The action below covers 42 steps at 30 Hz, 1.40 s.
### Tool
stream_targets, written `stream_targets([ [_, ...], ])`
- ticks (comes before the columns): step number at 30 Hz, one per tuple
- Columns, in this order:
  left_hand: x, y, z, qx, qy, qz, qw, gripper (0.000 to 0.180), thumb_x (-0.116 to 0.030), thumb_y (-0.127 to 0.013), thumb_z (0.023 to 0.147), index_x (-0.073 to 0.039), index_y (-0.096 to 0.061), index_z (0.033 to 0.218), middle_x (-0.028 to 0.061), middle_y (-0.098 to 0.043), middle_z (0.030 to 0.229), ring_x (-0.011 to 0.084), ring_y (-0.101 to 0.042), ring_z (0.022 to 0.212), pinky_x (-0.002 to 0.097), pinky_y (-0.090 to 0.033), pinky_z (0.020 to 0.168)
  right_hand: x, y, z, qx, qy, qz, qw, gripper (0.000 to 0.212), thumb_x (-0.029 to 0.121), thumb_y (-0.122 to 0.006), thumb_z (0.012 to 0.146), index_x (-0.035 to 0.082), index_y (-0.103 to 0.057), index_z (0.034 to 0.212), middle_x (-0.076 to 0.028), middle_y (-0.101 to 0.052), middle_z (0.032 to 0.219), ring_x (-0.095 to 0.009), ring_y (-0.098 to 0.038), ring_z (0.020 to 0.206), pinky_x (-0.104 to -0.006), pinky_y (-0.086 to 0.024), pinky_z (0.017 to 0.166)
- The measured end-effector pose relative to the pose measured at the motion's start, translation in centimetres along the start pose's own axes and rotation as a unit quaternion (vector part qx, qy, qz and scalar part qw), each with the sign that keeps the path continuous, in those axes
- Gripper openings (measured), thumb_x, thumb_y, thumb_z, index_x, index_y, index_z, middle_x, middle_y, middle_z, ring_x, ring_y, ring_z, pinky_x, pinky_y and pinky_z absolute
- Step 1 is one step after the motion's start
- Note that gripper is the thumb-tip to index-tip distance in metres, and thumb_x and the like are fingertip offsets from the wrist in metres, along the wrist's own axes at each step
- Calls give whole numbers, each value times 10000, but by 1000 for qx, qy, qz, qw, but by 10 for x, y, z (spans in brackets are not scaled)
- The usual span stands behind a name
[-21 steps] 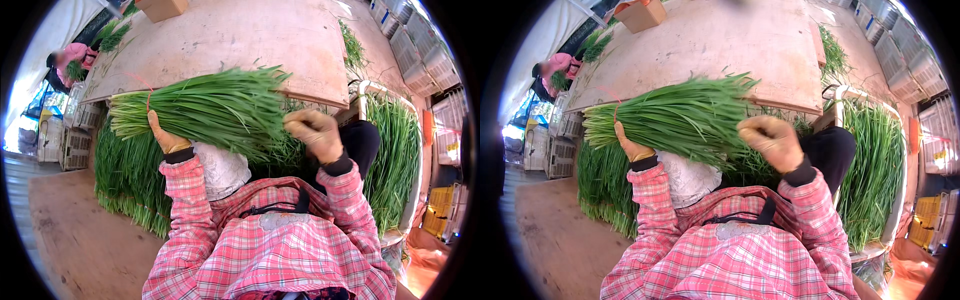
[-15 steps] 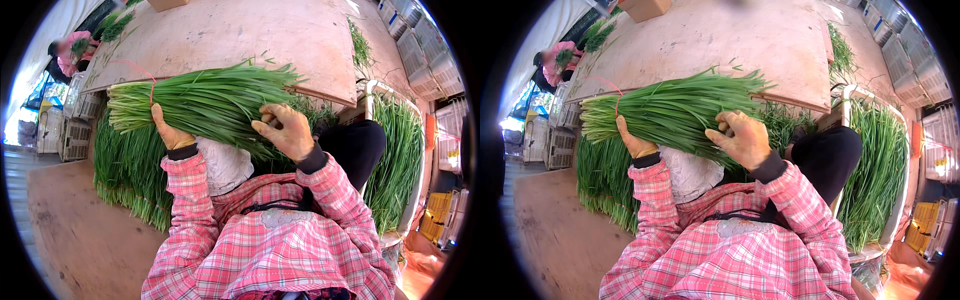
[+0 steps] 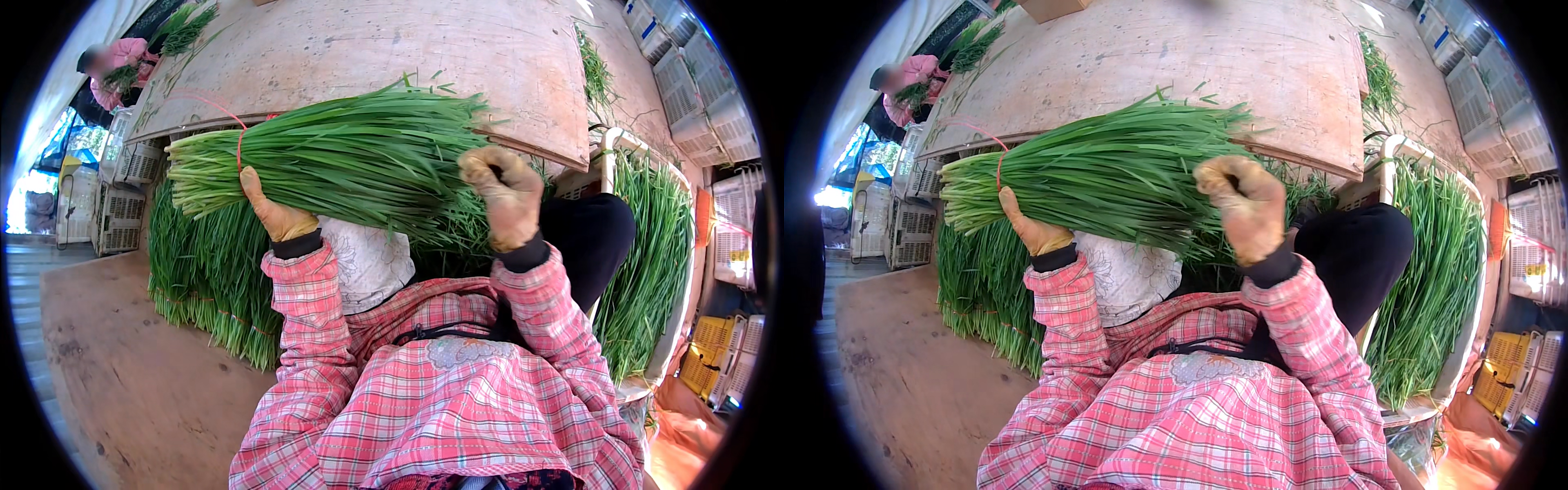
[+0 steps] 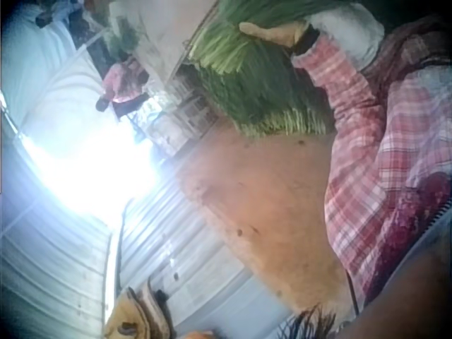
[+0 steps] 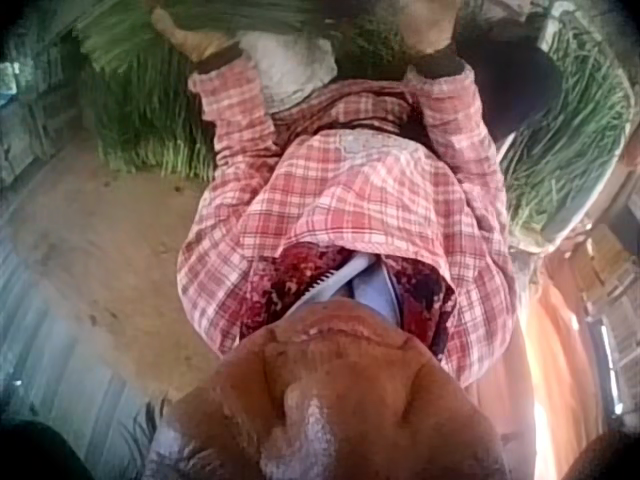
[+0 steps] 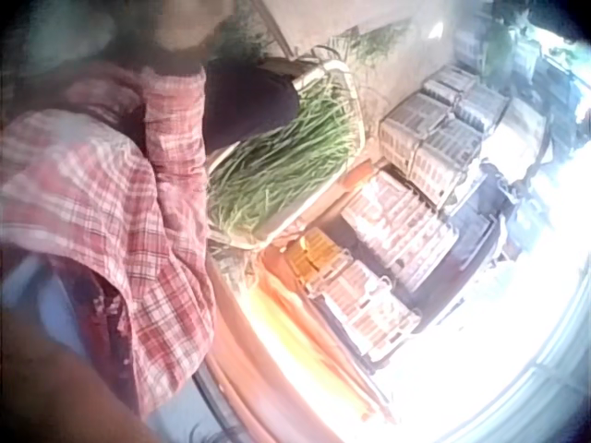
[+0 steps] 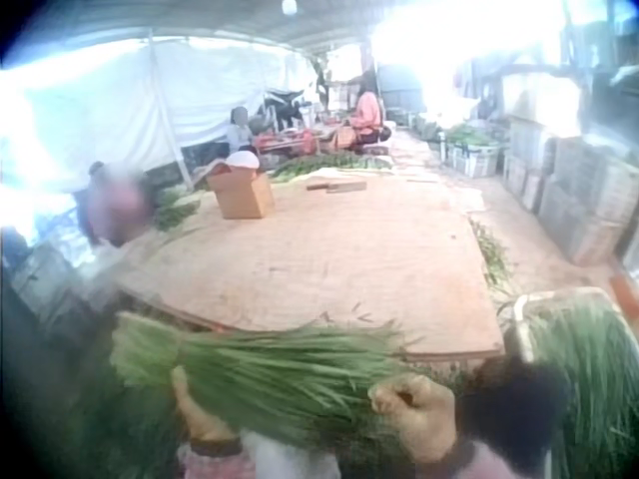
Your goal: The person bundles green onions by hand, selecting stalks from a plastic crate, cleaning them, and tying them together with a red plastic ribbon.
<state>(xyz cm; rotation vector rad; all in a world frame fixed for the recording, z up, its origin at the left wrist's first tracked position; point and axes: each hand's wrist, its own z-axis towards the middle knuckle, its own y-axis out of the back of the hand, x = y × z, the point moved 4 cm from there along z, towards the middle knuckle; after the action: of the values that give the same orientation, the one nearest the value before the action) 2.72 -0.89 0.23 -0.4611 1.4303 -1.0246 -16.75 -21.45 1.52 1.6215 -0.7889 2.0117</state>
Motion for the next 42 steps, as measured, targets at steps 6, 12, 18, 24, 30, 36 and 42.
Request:
stream_targets([
  [6,-3,13,1,-3,-7,-14,1000,611,-431,-543,842,-58,-413,1308,123,-475,1290,295,-471,1144,449,-378,982,-16,38,-21,146,-4,-278,949,115,89,-661,796,-3,-618,852,-82,-600,732,-142,-551,619,-259,-450,596],
  [12,-4,9,-2,-16,-39,23,999,626,-463,-516,845,-60,-411,1312,128,-461,1307,304,-457,1163,459,-362,994,20,4,-21,110,164,-339,920,158,177,-673,773,46,-621,845,-85,-575,701,-233,-584,607,-324,-473,564],
  [18,-8,22,-9,25,-8,-45,999,674,-530,-481,835,-75,-399,1325,138,-441,1327,320,-439,1182,498,-340,1001,6,-5,-42,216,177,-354,893,144,146,-665,775,17,-624,828,-92,-597,714,-233,-601,650,-321,-482,594],
  [24,-15,40,-12,-32,-47,17,998,696,-568,-456,828,-93,-393,1333,131,-433,1335,326,-433,1184,504,-346,994,41,33,-34,119,-45,-142,982,235,173,-734,764,-14,-598,808,-20,-562,636,-54,-503,566,-229,-443,530],
  [30,-12,37,-10,5,-63,20,998,658,-547,-384,869,-101,-365,1353,125,-420,1343,313,-425,1197,489,-340,1007,34,-17,-22,130,206,-260,934,243,235,-693,772,27,-570,796,-96,-548,664,-244,-568,562,-319,-457,507],
  [36,-11,28,-12,64,-69,-2,996,676,-542,-399,866,-102,-325,1375,120,-395,1363,307,-421,1204,490,-341,1010,26,-15,-48,329,187,-270,885,82,3,-651,689,31,-575,675,-106,-535,601,-266,-542,527,-336,-423,472],
  [42,-11,33,-15,13,-83,56,995,700,-555,-412,854,-106,-312,1382,125,-388,1366,304,-417,1211,489,-369,990,35,35,-36,291,-111,-270,911,296,235,-759,722,-1,-587,774,-73,-563,610,-158,-575,553,-271,-451,500],
])
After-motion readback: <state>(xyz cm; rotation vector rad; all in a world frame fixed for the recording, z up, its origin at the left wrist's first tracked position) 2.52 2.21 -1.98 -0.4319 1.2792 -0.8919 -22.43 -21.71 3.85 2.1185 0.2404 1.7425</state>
